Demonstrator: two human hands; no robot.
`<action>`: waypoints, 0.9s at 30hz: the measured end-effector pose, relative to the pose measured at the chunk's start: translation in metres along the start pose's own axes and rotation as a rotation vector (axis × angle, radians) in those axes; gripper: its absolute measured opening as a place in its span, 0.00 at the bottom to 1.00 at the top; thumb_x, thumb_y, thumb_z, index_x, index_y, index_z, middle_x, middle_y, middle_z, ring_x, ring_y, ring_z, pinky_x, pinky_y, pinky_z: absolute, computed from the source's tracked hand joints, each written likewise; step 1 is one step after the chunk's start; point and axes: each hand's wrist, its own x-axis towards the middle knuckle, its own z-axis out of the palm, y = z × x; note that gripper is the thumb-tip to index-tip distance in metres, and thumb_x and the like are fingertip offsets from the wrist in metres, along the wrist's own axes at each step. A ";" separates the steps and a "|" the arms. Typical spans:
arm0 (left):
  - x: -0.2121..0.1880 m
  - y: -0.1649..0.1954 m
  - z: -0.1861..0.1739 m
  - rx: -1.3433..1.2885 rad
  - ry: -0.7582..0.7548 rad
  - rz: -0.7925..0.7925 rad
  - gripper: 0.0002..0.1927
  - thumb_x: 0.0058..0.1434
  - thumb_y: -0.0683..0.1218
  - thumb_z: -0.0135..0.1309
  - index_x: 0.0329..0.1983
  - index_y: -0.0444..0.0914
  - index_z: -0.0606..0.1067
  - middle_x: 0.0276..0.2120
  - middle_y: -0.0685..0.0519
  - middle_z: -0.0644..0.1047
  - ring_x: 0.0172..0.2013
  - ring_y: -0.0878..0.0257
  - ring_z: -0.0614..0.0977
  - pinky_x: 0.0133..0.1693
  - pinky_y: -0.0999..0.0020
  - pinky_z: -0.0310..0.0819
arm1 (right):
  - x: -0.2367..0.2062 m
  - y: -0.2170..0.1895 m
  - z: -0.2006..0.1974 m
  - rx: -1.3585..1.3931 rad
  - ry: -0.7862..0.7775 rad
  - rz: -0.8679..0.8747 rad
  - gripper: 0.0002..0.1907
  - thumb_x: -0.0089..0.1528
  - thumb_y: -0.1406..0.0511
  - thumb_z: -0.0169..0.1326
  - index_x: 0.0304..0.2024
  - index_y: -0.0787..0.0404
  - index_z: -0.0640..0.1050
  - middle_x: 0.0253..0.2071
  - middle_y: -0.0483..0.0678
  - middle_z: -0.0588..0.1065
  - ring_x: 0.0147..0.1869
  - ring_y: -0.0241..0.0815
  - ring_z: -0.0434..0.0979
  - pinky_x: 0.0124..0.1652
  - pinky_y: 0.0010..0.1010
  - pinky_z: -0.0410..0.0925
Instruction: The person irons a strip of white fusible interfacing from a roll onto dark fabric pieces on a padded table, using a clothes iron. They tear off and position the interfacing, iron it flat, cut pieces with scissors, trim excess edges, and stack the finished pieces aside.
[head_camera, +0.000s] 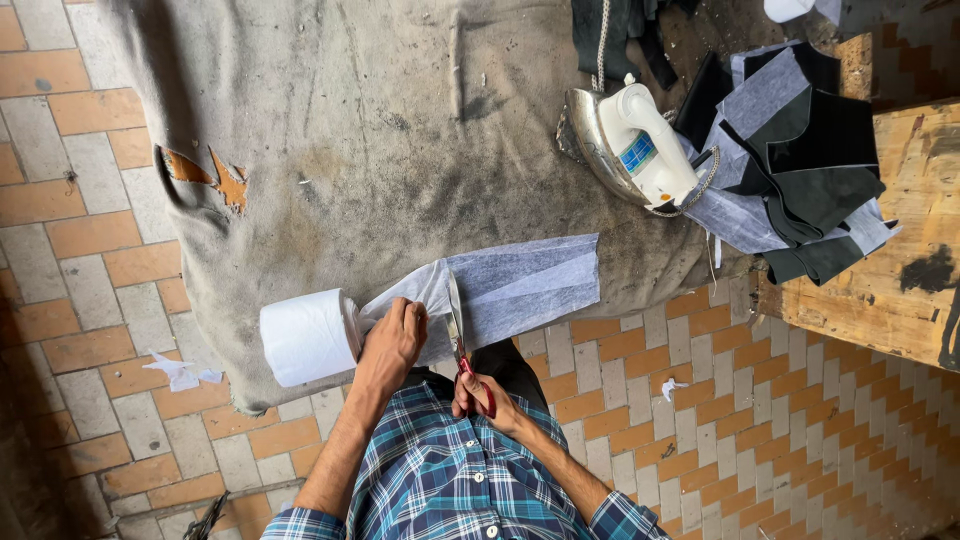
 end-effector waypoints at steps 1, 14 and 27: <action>0.000 -0.001 0.001 -0.004 0.010 0.002 0.07 0.67 0.40 0.52 0.43 0.31 0.70 0.36 0.45 0.70 0.32 0.52 0.78 0.31 0.60 0.76 | 0.000 -0.002 -0.001 0.018 -0.011 -0.018 0.32 0.69 0.38 0.38 0.32 0.57 0.69 0.29 0.42 0.67 0.37 0.39 0.76 0.42 0.33 0.71; -0.005 -0.009 0.011 -0.035 0.017 -0.054 0.07 0.67 0.41 0.49 0.42 0.30 0.69 0.36 0.42 0.70 0.34 0.47 0.78 0.35 0.55 0.75 | 0.001 -0.050 -0.009 -0.149 0.059 0.072 0.32 0.67 0.38 0.43 0.26 0.57 0.68 0.22 0.42 0.68 0.29 0.37 0.74 0.33 0.28 0.68; -0.005 -0.005 0.013 0.172 0.023 -0.140 0.08 0.68 0.40 0.43 0.40 0.28 0.68 0.39 0.40 0.71 0.36 0.48 0.79 0.35 0.59 0.79 | -0.015 -0.126 -0.016 -0.118 0.069 0.271 0.33 0.62 0.36 0.49 0.21 0.55 0.69 0.20 0.40 0.67 0.24 0.34 0.72 0.27 0.26 0.66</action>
